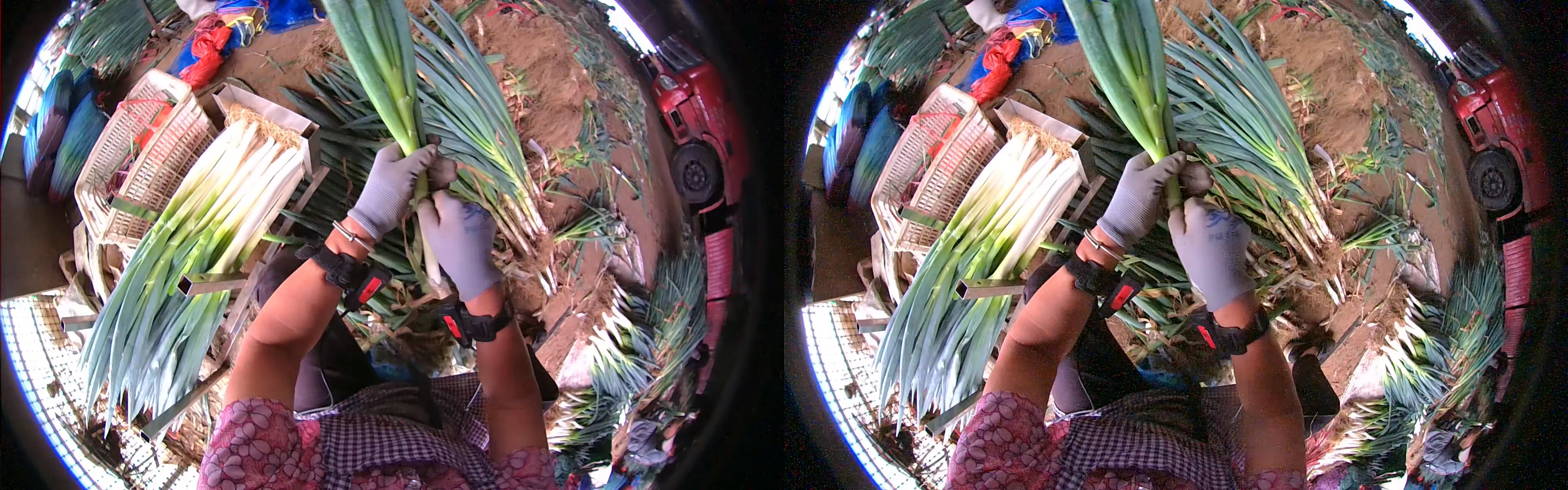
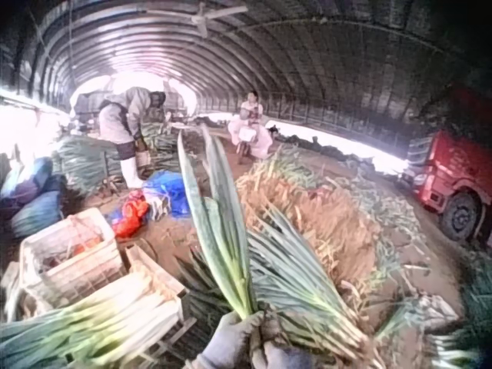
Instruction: The person picks up leeks from a pile, peels away the outer layers by hand, and places the cleaned stalks into a crate.
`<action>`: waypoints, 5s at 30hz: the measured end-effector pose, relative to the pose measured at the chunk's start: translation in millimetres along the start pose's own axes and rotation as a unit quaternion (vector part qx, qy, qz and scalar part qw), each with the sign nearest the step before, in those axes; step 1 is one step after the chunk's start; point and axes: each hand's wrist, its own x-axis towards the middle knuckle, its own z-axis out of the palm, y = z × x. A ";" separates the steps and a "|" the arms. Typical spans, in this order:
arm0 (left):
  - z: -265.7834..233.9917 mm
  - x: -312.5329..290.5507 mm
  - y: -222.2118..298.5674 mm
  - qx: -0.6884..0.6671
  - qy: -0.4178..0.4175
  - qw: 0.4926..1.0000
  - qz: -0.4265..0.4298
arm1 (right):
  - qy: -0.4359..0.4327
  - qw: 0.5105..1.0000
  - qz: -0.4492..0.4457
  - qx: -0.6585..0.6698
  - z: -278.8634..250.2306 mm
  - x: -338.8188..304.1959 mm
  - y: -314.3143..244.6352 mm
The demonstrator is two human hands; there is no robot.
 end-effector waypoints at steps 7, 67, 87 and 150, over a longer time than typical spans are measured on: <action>-1.0 -5.3 8.4 -0.006 -0.049 0.999 0.007 | -0.044 0.986 0.093 0.130 82.9 -57.8 76.7; -44.9 43.0 -92.7 0.156 0.267 0.948 -0.077 | -0.075 0.918 0.137 0.364 -2.3 -204.4 60.8; -19.1 28.2 -85.0 0.206 0.157 0.965 -0.029 | -0.124 0.795 0.338 0.489 -25.8 -199.5 66.2; 0.0 -14.2 -39.2 0.103 0.091 0.989 -0.047 | -0.017 0.918 0.155 0.364 24.8 -116.8 83.2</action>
